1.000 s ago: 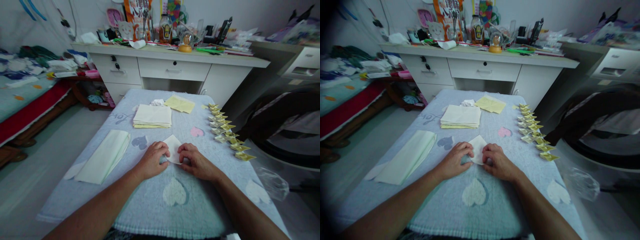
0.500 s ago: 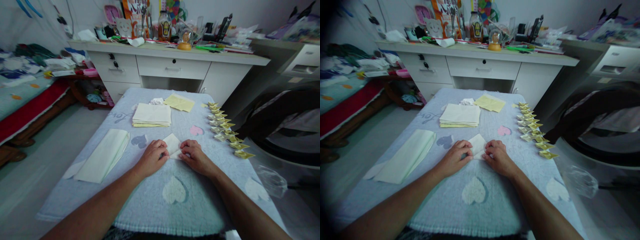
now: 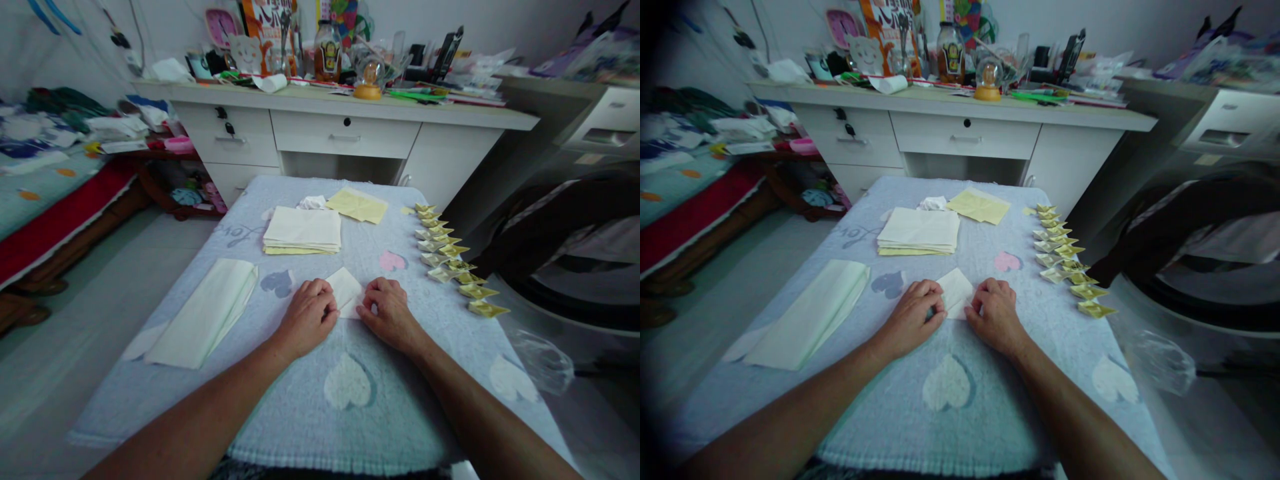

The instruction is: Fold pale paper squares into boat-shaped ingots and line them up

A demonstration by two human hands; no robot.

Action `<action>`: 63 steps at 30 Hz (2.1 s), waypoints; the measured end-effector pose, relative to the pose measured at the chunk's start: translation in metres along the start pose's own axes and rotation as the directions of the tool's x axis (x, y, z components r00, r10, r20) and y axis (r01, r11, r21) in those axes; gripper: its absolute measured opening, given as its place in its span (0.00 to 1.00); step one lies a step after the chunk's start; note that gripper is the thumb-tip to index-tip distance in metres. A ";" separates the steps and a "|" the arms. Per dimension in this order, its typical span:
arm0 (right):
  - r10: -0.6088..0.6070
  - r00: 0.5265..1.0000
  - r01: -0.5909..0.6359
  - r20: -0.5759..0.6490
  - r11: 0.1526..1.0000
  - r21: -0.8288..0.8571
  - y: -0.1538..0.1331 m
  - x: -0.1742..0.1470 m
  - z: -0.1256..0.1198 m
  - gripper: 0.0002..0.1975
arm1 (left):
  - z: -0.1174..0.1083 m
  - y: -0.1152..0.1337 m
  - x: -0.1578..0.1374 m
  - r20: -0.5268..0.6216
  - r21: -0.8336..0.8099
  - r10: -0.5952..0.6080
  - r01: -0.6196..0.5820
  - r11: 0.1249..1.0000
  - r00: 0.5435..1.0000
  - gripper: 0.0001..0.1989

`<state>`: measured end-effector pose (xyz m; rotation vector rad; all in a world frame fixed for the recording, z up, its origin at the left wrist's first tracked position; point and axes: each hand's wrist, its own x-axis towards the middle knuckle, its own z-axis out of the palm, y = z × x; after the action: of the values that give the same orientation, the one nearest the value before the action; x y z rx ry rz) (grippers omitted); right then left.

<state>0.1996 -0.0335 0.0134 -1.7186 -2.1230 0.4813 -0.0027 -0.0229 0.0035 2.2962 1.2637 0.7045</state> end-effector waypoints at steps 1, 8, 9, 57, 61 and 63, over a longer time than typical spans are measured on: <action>0.006 1.000 -0.006 -0.002 1.000 -0.011 0.000 0.000 0.000 0.08 | 0.000 0.000 0.000 0.000 0.002 -0.003 0.003 1.000 1.000 0.03; 0.010 1.000 -0.010 0.014 0.999 -0.040 0.001 0.000 0.000 0.08 | -0.001 -0.001 -0.001 0.011 -0.005 -0.009 0.009 1.000 1.000 0.04; 0.010 1.000 -0.010 0.015 0.999 -0.042 0.001 0.000 0.000 0.08 | -0.001 -0.001 -0.001 0.014 -0.007 -0.011 0.012 1.000 1.000 0.04; 0.030 0.999 -0.032 -0.030 0.997 -0.070 -0.002 0.001 0.004 0.09 | 0.000 -0.002 0.000 0.037 0.016 0.003 -0.004 1.000 0.999 0.14; 0.035 0.999 -0.037 -0.029 0.996 -0.084 -0.004 0.001 0.004 0.09 | 0.002 -0.003 -0.001 0.042 0.023 0.044 -0.045 0.999 0.998 0.16; 0.028 0.999 -0.031 -0.025 0.995 -0.100 -0.003 0.001 0.004 0.09 | 0.004 -0.004 -0.002 0.048 0.043 0.062 -0.064 0.997 0.997 0.17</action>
<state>0.1944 -0.0331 0.0114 -1.8031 -2.1410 0.3664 -0.0042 -0.0232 -0.0024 2.3837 1.2019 0.6470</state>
